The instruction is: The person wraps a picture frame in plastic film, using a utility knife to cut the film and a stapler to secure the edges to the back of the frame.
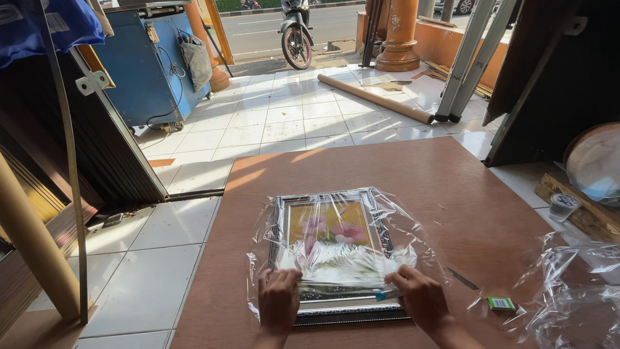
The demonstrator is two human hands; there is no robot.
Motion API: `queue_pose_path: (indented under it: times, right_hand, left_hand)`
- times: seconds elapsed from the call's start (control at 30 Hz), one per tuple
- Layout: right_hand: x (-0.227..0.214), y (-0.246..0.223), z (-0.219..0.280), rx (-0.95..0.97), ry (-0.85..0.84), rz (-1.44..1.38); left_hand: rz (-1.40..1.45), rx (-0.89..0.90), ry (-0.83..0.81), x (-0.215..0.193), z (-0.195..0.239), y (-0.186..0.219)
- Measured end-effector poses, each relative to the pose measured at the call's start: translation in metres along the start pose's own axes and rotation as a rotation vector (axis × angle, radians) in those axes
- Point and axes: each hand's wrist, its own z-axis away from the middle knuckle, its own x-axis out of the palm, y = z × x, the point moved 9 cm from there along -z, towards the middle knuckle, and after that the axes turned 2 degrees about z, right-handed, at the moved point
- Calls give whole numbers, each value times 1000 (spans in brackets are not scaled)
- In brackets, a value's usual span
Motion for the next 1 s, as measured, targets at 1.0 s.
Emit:
queue_pose_path:
  times: [1.0]
  right_hand:
    - [73, -33, 87, -124, -1004, -206]
  left_hand:
    - [-459, -223, -1372, 78, 145, -127]
